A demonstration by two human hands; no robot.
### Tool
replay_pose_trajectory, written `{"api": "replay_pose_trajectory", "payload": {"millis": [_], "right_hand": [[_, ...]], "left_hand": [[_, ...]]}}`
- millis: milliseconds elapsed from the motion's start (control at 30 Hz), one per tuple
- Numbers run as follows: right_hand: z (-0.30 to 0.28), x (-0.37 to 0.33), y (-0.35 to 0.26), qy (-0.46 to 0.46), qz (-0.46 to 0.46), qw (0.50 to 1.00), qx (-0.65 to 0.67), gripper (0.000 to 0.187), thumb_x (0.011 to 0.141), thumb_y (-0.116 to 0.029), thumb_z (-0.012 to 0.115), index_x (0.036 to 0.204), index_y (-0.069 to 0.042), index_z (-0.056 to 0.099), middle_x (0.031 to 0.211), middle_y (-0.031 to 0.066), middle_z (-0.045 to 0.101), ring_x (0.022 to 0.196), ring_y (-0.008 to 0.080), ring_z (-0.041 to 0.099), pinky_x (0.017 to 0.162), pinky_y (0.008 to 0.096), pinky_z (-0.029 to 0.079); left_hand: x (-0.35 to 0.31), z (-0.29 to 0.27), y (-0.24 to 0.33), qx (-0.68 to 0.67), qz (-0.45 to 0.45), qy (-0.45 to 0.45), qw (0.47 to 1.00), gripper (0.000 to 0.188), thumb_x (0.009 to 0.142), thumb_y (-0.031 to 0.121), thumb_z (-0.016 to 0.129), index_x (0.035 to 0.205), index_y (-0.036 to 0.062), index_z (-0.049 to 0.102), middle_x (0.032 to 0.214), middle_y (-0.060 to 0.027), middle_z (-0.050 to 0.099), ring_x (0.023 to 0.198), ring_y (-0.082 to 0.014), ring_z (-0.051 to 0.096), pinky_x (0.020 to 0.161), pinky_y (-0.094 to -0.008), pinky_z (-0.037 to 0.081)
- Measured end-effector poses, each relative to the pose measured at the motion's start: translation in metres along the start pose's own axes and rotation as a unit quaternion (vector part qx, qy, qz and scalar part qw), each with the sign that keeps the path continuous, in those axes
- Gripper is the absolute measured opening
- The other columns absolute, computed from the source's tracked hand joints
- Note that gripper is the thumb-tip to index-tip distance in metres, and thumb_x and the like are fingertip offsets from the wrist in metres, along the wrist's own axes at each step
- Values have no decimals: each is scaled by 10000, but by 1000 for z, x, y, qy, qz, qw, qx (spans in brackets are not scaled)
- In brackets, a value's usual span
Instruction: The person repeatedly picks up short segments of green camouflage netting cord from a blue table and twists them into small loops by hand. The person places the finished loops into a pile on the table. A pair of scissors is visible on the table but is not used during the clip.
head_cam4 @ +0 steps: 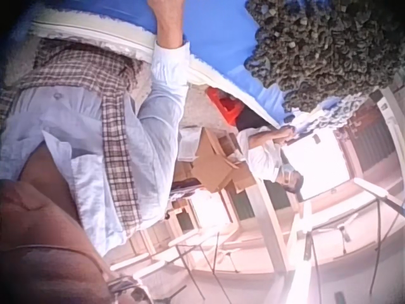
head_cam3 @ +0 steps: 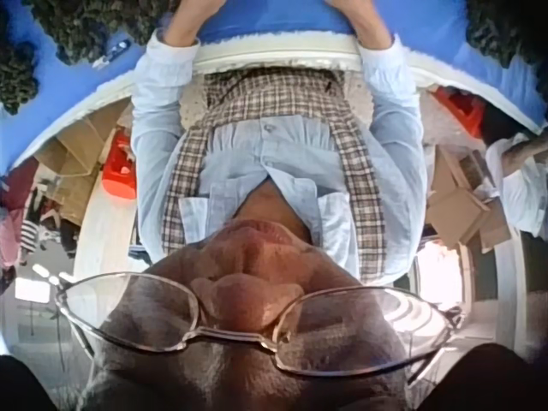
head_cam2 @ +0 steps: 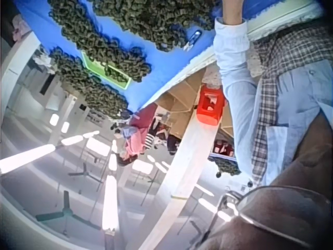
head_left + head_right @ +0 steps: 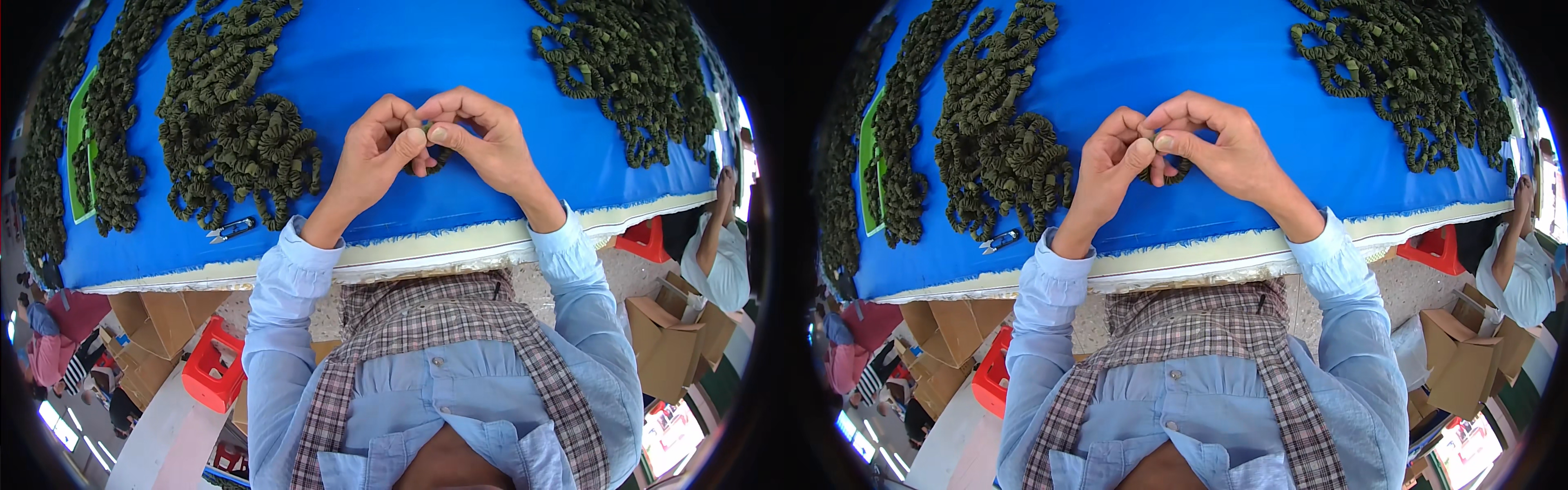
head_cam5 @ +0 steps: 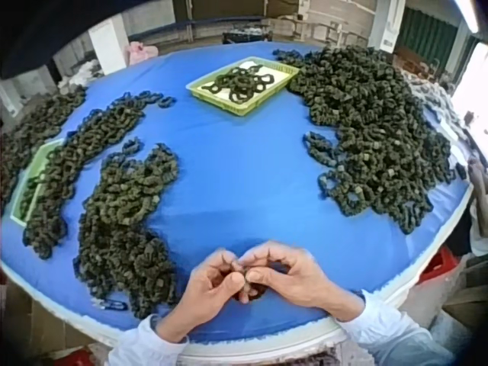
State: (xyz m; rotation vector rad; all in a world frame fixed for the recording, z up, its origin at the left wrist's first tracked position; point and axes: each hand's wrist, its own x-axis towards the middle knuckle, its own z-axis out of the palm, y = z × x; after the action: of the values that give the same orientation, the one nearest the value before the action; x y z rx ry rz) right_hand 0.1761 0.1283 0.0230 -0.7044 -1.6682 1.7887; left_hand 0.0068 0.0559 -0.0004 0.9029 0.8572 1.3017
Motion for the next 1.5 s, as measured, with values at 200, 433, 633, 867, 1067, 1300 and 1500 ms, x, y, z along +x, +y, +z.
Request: {"api": "replay_pose_trajectory", "payload": {"millis": [200, 433, 633, 867, 1067, 1300, 1500], "right_hand": [[-8, 3, -3, 33, 35, 999, 16, 275, 979, -218, 535, 1118, 7, 613, 999, 58, 639, 920, 97, 573, 844, 248, 468], [-5, 2, 0, 12, 83, 995, 59, 298, 924, -187, 610, 1163, -10, 588, 1005, 27, 608, 906, 89, 557, 830, 245, 463], [-5, 1, 4, -8, 86, 973, 214, 338, 871, -115, 623, 1182, -19, 532, 1048, 25, 565, 933, 87, 542, 859, 248, 446], [3, 1, 2, 20, 123, 962, 243, 327, 910, -177, 625, 1171, -14, 517, 1020, 52, 587, 914, 112, 571, 847, 269, 463], [6, 2, 1, 13, 89, 983, 160, 317, 930, -159, 601, 1191, -12, 496, 857, 56, 616, 825, 151, 610, 809, 281, 488], [-5, 2, 7, 49, 120, 867, 481, 216, 855, -8, 538, 1065, -39, 502, 685, -12, 436, 615, 97, 417, 600, 258, 363], [-12, 1, 7, 21, 76, 945, 319, 110, 857, -35, 554, 962, -7, 576, 609, -45, 406, 509, 63, 336, 502, 249, 305]], "left_hand": [[1, -9, 3, -90, 16, 38, 995, 144, 986, 221, 516, 971, 88, 461, 801, -54, 561, 717, -137, 560, 799, -366, 523], [1, -10, 4, -175, 6, 63, 983, 114, 983, 211, 520, 1002, 114, 463, 805, -46, 560, 750, -144, 550, 798, -363, 495], [0, -8, 3, -197, -10, 48, 979, 129, 984, 230, 525, 1002, 117, 465, 793, -34, 548, 733, -123, 526, 763, -344, 482], [0, -7, 0, -179, -19, 50, 982, 208, 984, 264, 526, 931, 83, 439, 756, -44, 565, 652, -114, 527, 671, -295, 499], [0, 0, -5, -113, -14, 49, 992, 243, 978, 300, 531, 923, 79, 449, 728, -31, 546, 617, -98, 501, 604, -267, 459], [1, -3, 0, -170, -11, 20, 985, 168, 1012, 205, 464, 894, 88, 439, 685, 12, 418, 564, -53, 348, 556, -253, 349], [0, -3, 6, -154, 2, 33, 988, 160, 1003, 159, 469, 865, 87, 432, 657, 19, 394, 549, -52, 336, 540, -261, 350]]}}
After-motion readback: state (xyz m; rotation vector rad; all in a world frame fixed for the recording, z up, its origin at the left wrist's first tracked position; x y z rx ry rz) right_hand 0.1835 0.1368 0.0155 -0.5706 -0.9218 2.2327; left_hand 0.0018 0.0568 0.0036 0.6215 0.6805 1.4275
